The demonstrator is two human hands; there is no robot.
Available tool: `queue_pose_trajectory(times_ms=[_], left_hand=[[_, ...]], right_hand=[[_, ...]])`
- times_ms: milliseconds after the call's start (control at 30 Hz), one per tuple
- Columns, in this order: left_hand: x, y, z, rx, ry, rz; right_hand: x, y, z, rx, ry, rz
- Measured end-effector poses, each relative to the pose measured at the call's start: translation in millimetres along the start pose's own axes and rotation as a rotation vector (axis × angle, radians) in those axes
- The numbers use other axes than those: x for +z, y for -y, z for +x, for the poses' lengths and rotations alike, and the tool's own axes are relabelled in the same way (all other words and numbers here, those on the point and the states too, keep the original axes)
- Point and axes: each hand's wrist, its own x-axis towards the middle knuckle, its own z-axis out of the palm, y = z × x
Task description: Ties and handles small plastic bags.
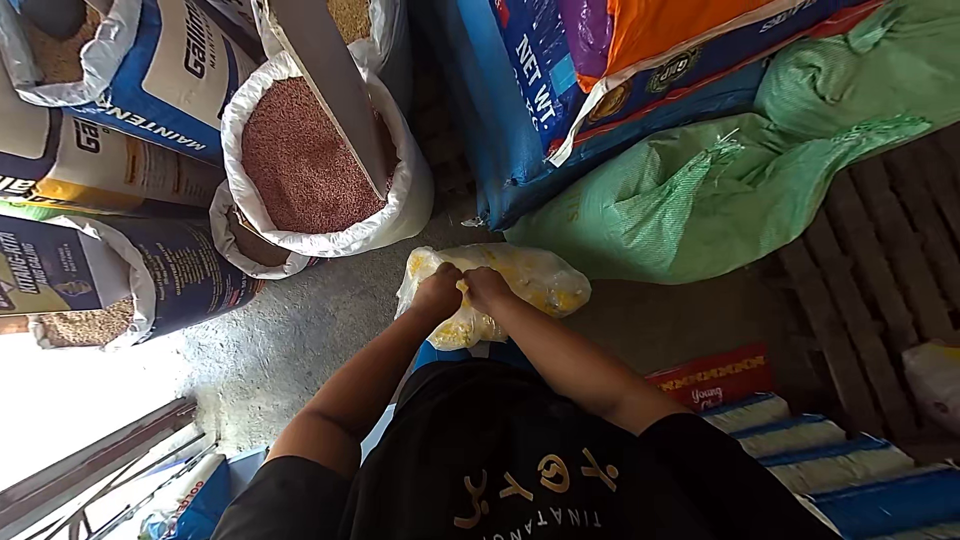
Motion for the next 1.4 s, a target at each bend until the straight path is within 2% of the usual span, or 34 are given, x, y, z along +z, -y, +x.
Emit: queue_pose_trajectory(times_ms=[233, 400, 533, 667, 833, 967, 1033, 1133, 1267, 1400], left_hand=[[14.9, 21.5, 26.9, 0.062, 0.005, 0.258], [24.6, 35.9, 15.7, 0.357, -0.141, 0.263], [32.6, 43.1, 10.9, 0.478, -0.229, 0.245], [34.2, 46.1, 13.6, 0.444, -0.262, 0.172], [36.8, 38.1, 12.0, 0.384, -0.252, 0.161], [36.1, 35.0, 10.3, 0.37, -0.242, 0.193], [32.3, 29.6, 7.5, 0.3, -0.165, 0.22], [23.1, 14.2, 5.0, 0.17, -0.067, 0.198], [25.0, 16.6, 1.1, 0.149, -0.102, 0.126], [32.7, 19.4, -2.7, 0.154, -0.096, 0.121]], right_hand=[[7.5, -9.3, 5.7, 0.086, -0.085, 0.155], [2.4, -25.2, 3.4, 0.118, -0.251, 0.391], [3.2, -35.1, 0.8, 0.17, -0.344, 0.549], [-10.4, -38.3, 1.3, 0.221, -0.24, 0.621], [-11.1, -24.9, 18.8, -0.01, -0.107, 0.213], [-11.7, -4.5, 27.8, 0.011, -0.023, -0.026], [-10.3, 0.0, 27.9, 0.034, -0.03, -0.079], [-8.8, -7.1, 29.0, 0.072, -0.147, 0.016], [-10.7, -23.1, 26.4, 0.14, -0.279, 0.241], [-18.6, -22.3, 20.0, 0.263, -0.215, 0.368]])
